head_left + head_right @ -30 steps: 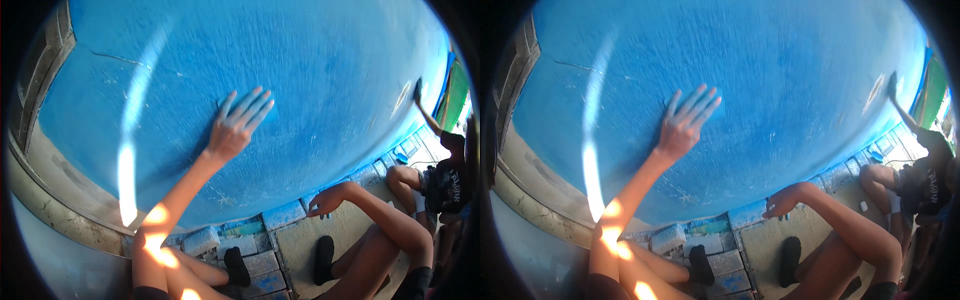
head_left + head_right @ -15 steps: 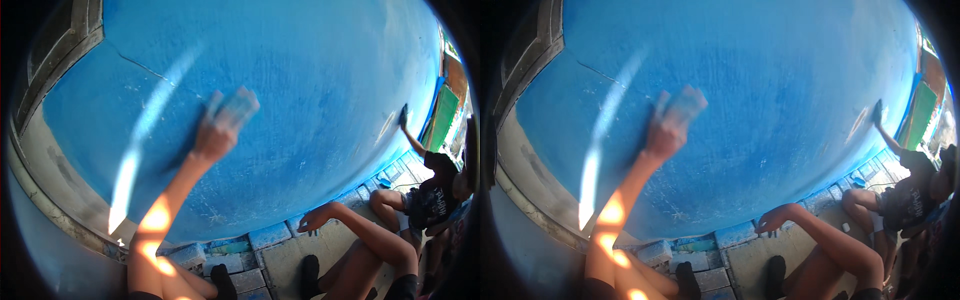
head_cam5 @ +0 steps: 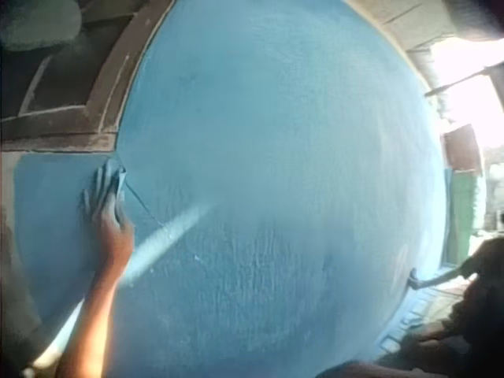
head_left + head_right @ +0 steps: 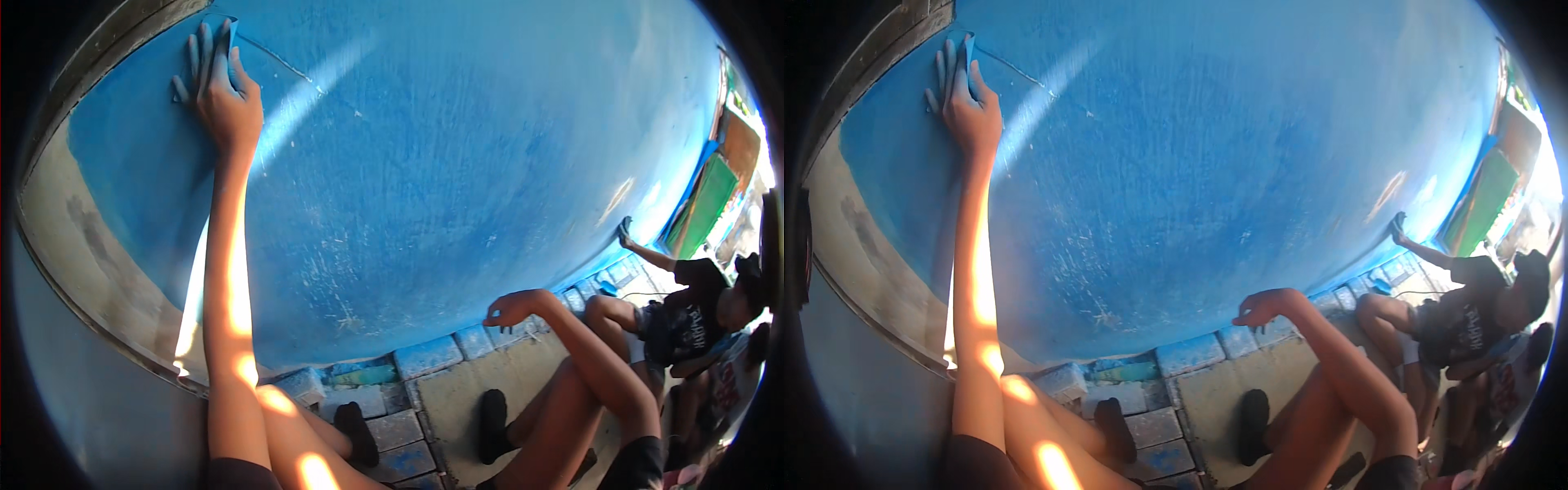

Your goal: The person sands a blue wall with sandpaper by hand.

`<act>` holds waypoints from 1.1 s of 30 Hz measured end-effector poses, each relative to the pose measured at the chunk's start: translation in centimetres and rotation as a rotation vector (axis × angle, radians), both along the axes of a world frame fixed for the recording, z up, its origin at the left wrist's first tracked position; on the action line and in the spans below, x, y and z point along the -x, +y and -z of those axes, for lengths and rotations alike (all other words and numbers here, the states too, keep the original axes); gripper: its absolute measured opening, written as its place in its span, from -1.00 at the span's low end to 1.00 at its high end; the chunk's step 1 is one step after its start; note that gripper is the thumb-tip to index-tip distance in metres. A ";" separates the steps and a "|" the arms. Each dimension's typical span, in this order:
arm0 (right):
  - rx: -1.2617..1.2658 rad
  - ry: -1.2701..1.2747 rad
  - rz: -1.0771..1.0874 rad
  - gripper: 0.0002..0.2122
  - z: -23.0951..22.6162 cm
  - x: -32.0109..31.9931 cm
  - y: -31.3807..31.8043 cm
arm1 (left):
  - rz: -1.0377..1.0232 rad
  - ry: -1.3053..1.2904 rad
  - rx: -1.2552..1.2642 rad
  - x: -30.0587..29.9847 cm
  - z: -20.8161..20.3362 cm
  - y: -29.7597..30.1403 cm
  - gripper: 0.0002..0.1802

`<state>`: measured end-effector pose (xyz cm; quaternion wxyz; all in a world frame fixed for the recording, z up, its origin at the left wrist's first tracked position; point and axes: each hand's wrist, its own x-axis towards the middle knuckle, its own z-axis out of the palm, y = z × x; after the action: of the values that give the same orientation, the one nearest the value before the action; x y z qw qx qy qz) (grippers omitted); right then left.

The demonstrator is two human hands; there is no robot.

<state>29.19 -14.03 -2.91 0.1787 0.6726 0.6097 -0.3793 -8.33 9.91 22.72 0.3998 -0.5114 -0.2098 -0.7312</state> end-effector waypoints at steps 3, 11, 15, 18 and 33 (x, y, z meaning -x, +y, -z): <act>-0.031 -0.059 0.017 -0.44 -1.8 3.7 0.3 | -0.018 0.027 0.047 -0.6 0.9 -0.5 -0.60; -0.252 -0.143 -0.232 -0.51 0.3 9.7 0.1 | -0.007 0.361 0.298 -6.8 4.9 -5.5 -0.51; -0.190 -0.138 -0.259 -0.51 3.9 11.3 0.5 | -0.009 0.805 0.231 -10.9 10.6 -5.6 -0.36; -0.169 -0.201 -0.219 -0.53 3.5 9.8 -0.8 | 0.046 0.931 0.091 -12.9 8.6 -5.9 -0.30; -0.099 -0.298 -0.279 -0.50 5.0 8.2 1.6 | -0.002 -0.203 0.206 7.7 1.6 -0.1 -0.62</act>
<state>20.99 -12.40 -7.94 0.2844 0.6384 0.6815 -0.2169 -16.00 9.86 21.15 0.3229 -0.4729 -0.3235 -0.7532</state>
